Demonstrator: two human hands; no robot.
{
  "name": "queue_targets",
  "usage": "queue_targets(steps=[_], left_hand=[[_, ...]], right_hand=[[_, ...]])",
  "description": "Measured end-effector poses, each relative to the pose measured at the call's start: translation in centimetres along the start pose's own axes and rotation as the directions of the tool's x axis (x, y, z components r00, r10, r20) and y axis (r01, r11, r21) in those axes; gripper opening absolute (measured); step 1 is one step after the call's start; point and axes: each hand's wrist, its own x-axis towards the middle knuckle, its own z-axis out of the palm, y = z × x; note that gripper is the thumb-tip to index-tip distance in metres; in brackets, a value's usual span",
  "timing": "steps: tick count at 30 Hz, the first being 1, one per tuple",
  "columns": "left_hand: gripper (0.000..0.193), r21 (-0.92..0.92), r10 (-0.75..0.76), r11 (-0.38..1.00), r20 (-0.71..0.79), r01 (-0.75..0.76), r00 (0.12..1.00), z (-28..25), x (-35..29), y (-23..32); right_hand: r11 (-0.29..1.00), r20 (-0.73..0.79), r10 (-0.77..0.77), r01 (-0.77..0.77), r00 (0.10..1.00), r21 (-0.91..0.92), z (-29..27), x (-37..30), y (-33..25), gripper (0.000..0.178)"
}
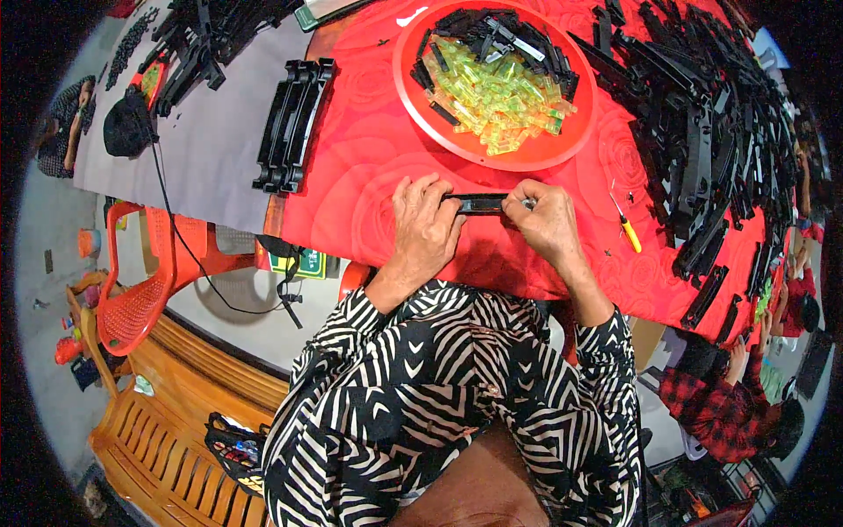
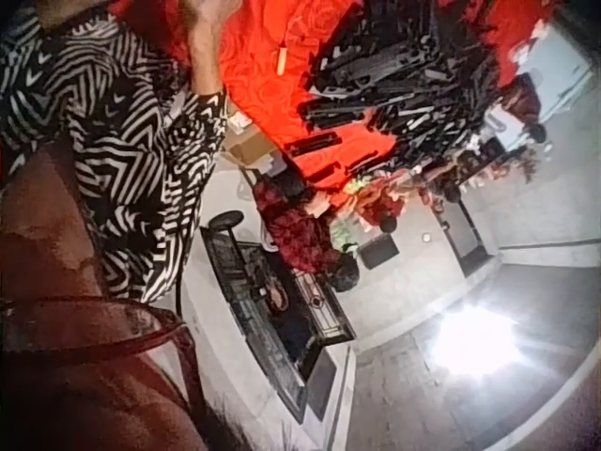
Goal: The person assembles black plastic components by inserting small mechanical parts into a larger plastic housing, using a screwdriver to secure them.
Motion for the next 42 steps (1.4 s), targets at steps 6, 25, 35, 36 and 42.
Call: queue_targets(steps=[6, 25, 35, 36, 42], left_hand=[[0.021, -0.027, 0.004, 1.0, -0.034, -0.005, 0.999, 0.5, -0.2, -0.3], [0.023, -0.013, 0.138, 0.99, -0.048, -0.139, 0.989, 1.4, 1.7, 0.9], [0.02, -0.087, 0.123, 0.989, -0.007, -0.123, 0.992, 1.9, 1.6, 0.7], [0.02, -0.083, 0.123, 0.989, -0.007, -0.123, 0.992, 1.8, 1.5, 0.8], [0.021, -0.041, 0.15, 0.987, -0.046, -0.152, 0.988, 2.0, 1.2, 1.1]], right_hand=[[0.996, 0.03, -0.044, 0.042, 0.999, 0.081, 0.4, 0.2, 0.3, 0.017], [0.957, 0.004, -0.14, 0.136, 0.99, -0.257, 0.3, 0.2, -0.8, 0.015], [0.969, -0.096, -0.206, 0.189, 0.974, -0.161, 0.0, -0.8, 1.0, 0.013], [0.948, -0.171, -0.293, 0.263, 0.941, -0.178, 0.1, -1.1, 1.4, 0.012], [0.863, -0.153, -0.501, 0.477, 0.852, -0.166, 0.9, -2.7, 2.3, 0.016]])
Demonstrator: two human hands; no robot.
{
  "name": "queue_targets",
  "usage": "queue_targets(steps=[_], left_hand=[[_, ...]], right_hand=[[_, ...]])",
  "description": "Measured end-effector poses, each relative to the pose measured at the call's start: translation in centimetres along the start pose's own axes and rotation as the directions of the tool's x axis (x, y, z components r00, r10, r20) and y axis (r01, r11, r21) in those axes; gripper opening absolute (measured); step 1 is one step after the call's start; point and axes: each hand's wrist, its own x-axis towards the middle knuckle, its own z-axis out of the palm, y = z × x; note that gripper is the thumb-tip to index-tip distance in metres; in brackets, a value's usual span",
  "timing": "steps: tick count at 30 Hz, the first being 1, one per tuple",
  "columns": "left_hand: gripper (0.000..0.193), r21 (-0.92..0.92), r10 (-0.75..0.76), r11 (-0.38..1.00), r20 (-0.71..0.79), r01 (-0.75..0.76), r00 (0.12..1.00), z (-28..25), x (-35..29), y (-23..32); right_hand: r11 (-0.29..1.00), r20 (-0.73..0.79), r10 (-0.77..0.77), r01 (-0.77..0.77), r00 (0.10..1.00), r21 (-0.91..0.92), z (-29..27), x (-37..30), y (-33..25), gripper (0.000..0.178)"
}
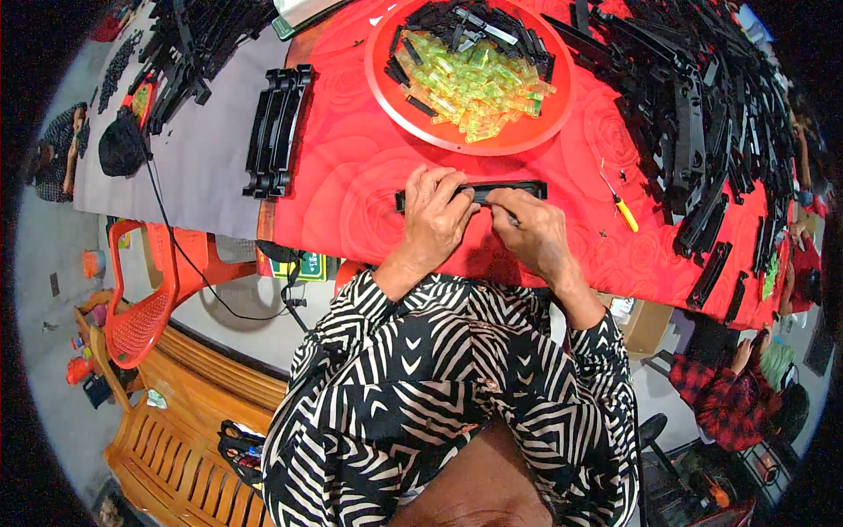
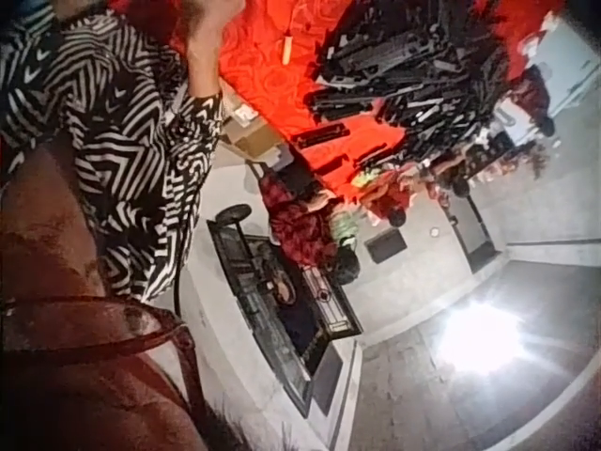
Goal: The person assembles black plastic components by inserting small mechanical parts into a larger plastic housing, using a screwdriver to secure them.
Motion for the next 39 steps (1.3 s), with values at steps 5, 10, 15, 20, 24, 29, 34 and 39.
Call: queue_targets(steps=[5, 10, 15, 20, 24, 29, 34, 39], left_hand=[[0.021, -0.105, 0.002, 0.994, 0.008, -0.001, 1.0, 0.4, -0.4, -0.5], [0.02, 0.018, 0.065, 0.998, 0.028, -0.065, 0.997, -0.1, -0.2, -0.1], [0.018, 0.091, 0.139, 0.985, 0.069, -0.145, 0.988, 0.5, -0.4, -0.6], [0.017, 0.099, 0.175, 0.978, 0.093, -0.184, 0.98, 0.1, 0.0, -1.0], [0.018, 0.086, 0.183, 0.978, 0.09, -0.191, 0.979, 0.3, 0.0, -1.0], [0.02, 0.101, 0.163, 0.98, 0.109, -0.174, 0.981, 0.4, -0.1, -1.1], [0.02, 0.073, 0.155, 0.984, 0.119, -0.164, 0.981, 0.2, 0.2, -1.1], [0.021, 0.065, 0.142, 0.986, 0.125, -0.151, 0.982, 0.3, 0.1, -1.0]], right_hand=[[0.996, 0.068, 0.036, -0.03, 0.997, -0.082, 0.3, 0.1, 0.4, 0.014], [0.969, 0.188, 0.085, -0.037, 0.978, -0.245, 0.2, -0.2, 0.0, 0.012], [0.998, 0.059, 0.043, -0.041, 0.997, -0.037, 0.6, -0.6, 1.1, 0.015], [0.571, -0.072, 0.431, -0.21, 0.899, 0.794, -2.9, -0.5, 1.8, 0.032], [0.3, -0.153, 0.434, 0.018, 0.888, 0.954, -2.5, 0.4, 1.3, 0.036], [0.169, -0.216, 0.417, 0.159, 0.883, 0.973, 0.5, 2.3, 0.4, 0.029], [0.264, -0.204, 0.406, 0.1, 0.891, 0.959, 2.2, 2.8, 1.1, 0.03], [0.289, -0.182, 0.406, 0.063, 0.896, 0.955, 3.3, 2.8, 1.1, 0.029]])
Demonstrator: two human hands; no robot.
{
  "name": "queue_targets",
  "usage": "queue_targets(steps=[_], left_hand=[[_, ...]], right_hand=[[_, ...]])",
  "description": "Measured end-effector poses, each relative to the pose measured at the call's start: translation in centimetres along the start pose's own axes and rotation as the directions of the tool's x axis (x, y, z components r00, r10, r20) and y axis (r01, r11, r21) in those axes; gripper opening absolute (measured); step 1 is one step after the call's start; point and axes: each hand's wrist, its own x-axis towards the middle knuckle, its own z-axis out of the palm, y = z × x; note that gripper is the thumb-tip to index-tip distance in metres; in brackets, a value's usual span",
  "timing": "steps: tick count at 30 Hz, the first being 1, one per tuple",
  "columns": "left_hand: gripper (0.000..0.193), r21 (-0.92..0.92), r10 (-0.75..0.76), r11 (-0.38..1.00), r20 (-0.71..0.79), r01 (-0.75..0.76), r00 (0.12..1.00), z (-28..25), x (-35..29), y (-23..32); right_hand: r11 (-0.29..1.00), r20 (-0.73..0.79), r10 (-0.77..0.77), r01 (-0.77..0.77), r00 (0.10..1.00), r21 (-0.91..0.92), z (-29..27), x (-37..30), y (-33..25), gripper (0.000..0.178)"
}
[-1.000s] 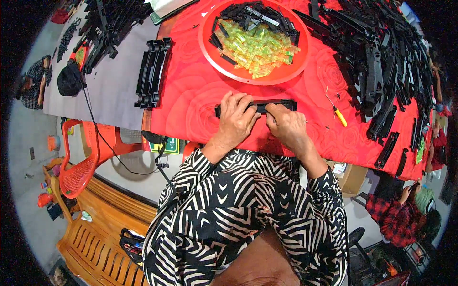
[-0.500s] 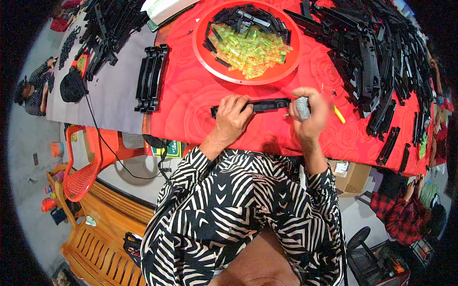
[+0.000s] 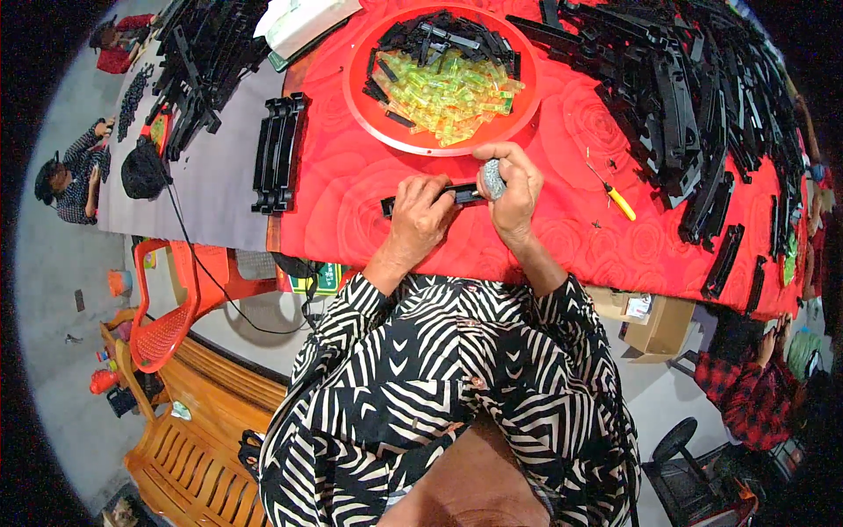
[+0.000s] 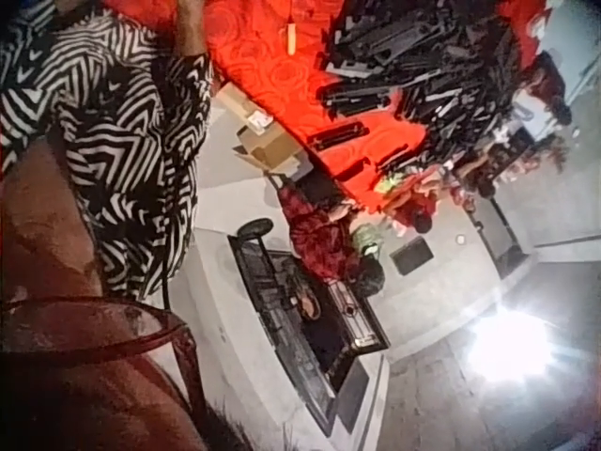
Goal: The person assembles black plastic components by inserting small mechanical parts into a larger plastic housing, using a screwdriver to secure them.
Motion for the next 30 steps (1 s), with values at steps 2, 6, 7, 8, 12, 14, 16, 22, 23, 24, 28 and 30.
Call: queue_targets(steps=[2, 6, 7, 8, 12, 14, 16, 22, 23, 24, 28, 30], left_hand=[[0.021, -0.016, 0.003, 1.0, -0.003, -0.003, 1.0, -0.12, 0.07, 0.05], [0.021, -0.027, 0.003, 1.0, -0.012, -0.003, 1.0, -0.04, 0.08, 0.01], [0.022, -0.018, 0.003, 1.0, -0.005, -0.003, 1.0, -0.12, 0.14, 0.04], [0.022, -0.009, 0.003, 1.0, 0.002, -0.003, 1.0, -0.17, 0.13, 0.05], [0.021, -0.024, -0.001, 1.0, -0.003, 0.001, 1.0, -0.17, 0.0, -0.01], [0.021, -0.05, -0.011, 0.999, -0.015, 0.011, 1.0, -0.17, 0.14, 0.05], [0.02, -0.041, -0.009, 0.999, -0.019, 0.008, 1.0, 0.01, 0.13, -0.02], [0.02, -0.024, 0.005, 1.0, -0.033, -0.005, 0.999, 0.15, -0.19, -0.17], [0.02, -0.034, 0.005, 0.999, -0.032, -0.006, 0.999, 0.19, -0.17, -0.18], [0.02, -0.034, 0.004, 0.999, -0.035, -0.006, 0.999, 0.15, -0.2, -0.21], [0.019, -0.032, 0.003, 0.999, -0.014, -0.004, 1.0, -0.02, -0.18, -0.19], [0.019, -0.033, 0.003, 0.999, -0.011, -0.003, 1.0, -0.03, -0.12, -0.19]], right_hand=[[1.0, -0.001, 0.009, -0.009, 1.0, -0.017, -0.03, -0.05, 0.16, 0.029], [1.0, 0.013, 0.003, -0.003, 1.0, -0.012, 0.02, -0.08, -0.02, 0.03], [1.0, 0.014, 0.0, 0.001, 1.0, -0.02, 0.08, -0.1, -0.13, 0.03], [1.0, 0.015, 0.0, 0.0, 1.0, -0.02, 0.03, -0.15, -0.06, 0.03], [0.983, 0.054, -0.056, 0.065, 0.997, -0.174, -0.29, -0.18, 0.39, 0.031], [0.972, 0.058, -0.054, 0.066, 0.997, -0.226, -0.3, 0.03, 0.41, 0.032], [0.975, 0.048, -0.043, 0.052, 0.998, -0.214, -0.23, 0.19, 0.33, 0.032], [1.0, -0.032, 0.004, -0.004, 0.999, -0.009, 0.01, 0.13, 0.34, 0.029], [1.0, -0.03, 0.003, -0.003, 1.0, -0.01, 0.03, 0.16, 0.23, 0.029], [0.999, -0.019, 0.003, -0.002, 1.0, 0.035, 0.04, 0.19, 0.07, 0.029], [0.999, 0.037, -0.042, 0.043, 0.998, -0.014, 0.56, 0.11, 0.16, 0.029], [0.996, 0.055, -0.041, 0.045, 0.998, -0.082, 0.56, 0.1, 0.38, 0.029]])
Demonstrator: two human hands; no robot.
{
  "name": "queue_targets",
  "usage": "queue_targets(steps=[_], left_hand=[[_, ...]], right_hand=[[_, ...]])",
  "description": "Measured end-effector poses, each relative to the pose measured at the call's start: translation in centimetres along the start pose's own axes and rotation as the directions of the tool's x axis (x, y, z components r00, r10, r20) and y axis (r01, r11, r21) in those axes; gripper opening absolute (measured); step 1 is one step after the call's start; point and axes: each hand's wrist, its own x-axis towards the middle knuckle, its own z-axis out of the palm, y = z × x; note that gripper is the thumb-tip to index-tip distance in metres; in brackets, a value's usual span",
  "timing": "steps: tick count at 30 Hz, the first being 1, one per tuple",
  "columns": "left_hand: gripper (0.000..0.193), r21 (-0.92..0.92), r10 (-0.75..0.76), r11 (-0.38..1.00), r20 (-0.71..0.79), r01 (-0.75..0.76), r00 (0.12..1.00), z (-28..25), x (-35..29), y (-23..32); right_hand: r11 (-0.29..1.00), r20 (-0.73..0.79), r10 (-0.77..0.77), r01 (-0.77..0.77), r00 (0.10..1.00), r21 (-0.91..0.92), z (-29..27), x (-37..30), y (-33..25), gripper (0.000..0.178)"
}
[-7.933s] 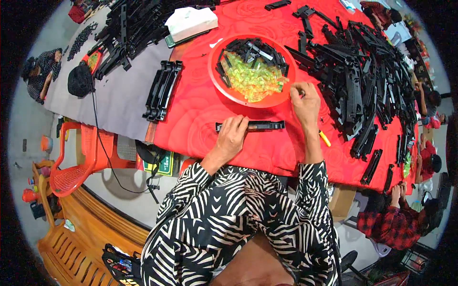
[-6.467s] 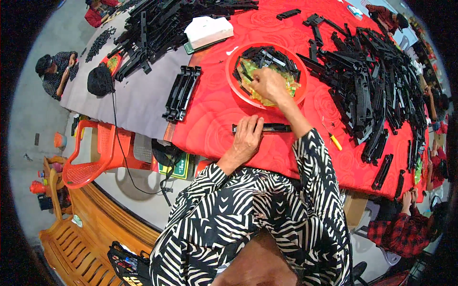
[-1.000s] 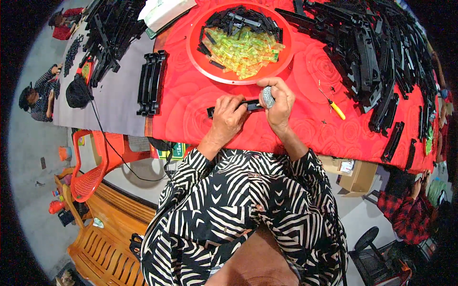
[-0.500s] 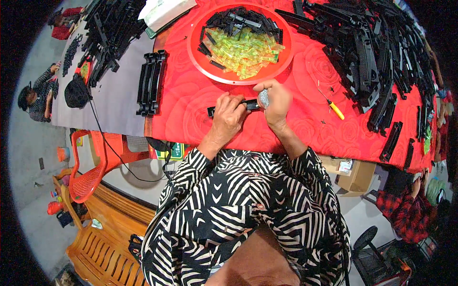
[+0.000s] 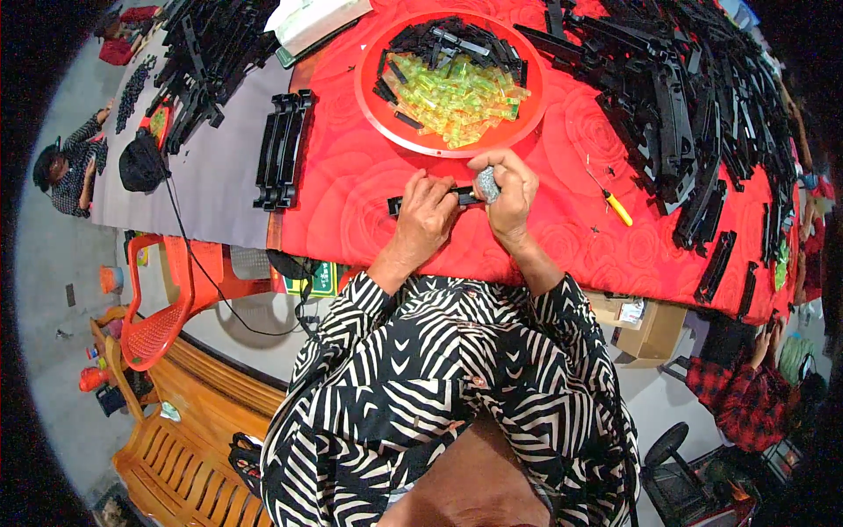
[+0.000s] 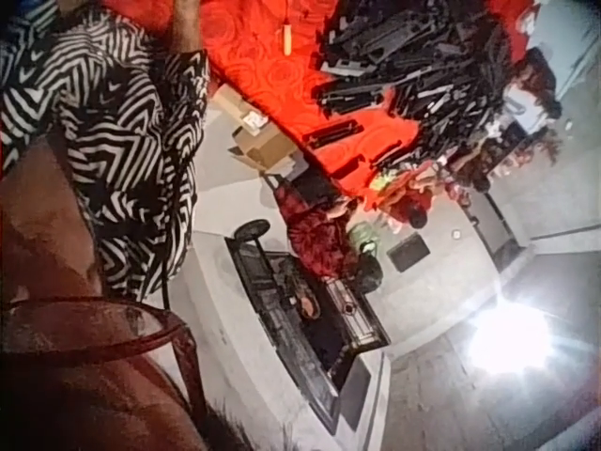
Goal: The person assembles black plastic components by inserting small mechanical parts into a larger plastic housing, using a screwdriver to secure them.
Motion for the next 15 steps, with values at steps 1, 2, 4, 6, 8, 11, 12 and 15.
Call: queue_targets(steps=[1, 2, 4, 6, 8, 11, 12, 15], left_hand=[[0.019, 0.004, 0.004, 1.0, 0.007, -0.004, 1.0, 0.1, 0.0, 0.0], [0.019, 0.011, 0.003, 1.0, 0.015, -0.004, 1.0, 0.1, 0.0, 0.0], [0.018, 0.004, -0.005, 1.0, 0.0, 0.005, 1.0, 0.1, -0.1, -0.1], [0.018, -0.009, -0.006, 1.0, -0.015, 0.006, 1.0, 0.1, -0.1, -0.1], [0.016, -0.02, -0.013, 1.0, -0.028, 0.012, 1.0, 0.2, -0.1, -0.3], [0.015, 0.015, 0.018, 1.0, -0.051, -0.017, 0.999, 0.1, 0.2, -0.1], [0.015, 0.016, 0.019, 1.0, -0.057, -0.018, 0.998, 0.1, 0.3, 0.0], [0.015, -0.015, 0.023, 1.0, -0.015, -0.023, 1.0, -0.5, -0.3, -0.1]], right_hand=[[0.998, 0.017, 0.001, 0.0, 1.0, -0.067, 0.0, 0.0, 0.1, 0.03], [0.998, 0.021, 0.005, -0.003, 1.0, -0.066, 0.1, 0.0, 0.0, 0.03], [0.981, 0.029, -0.036, 0.041, 0.999, -0.192, 0.3, -0.1, -0.3, 0.03], [0.959, 0.048, -0.106, 0.115, 0.993, -0.258, 0.6, -0.2, 0.0, 0.03], [0.927, 0.074, -0.181, 0.195, 0.981, -0.32, 0.6, -0.1, 0.1, 0.03], [0.949, 0.062, -0.085, 0.1, 0.994, -0.3, 0.0, 0.2, -0.2, 0.03], [0.966, 0.072, -0.011, 0.029, 0.997, -0.255, -0.3, 0.2, -0.5, 0.03], [0.952, 0.138, -0.072, 0.109, 0.988, -0.285, -0.3, -0.3, -3.0, 0.018]])
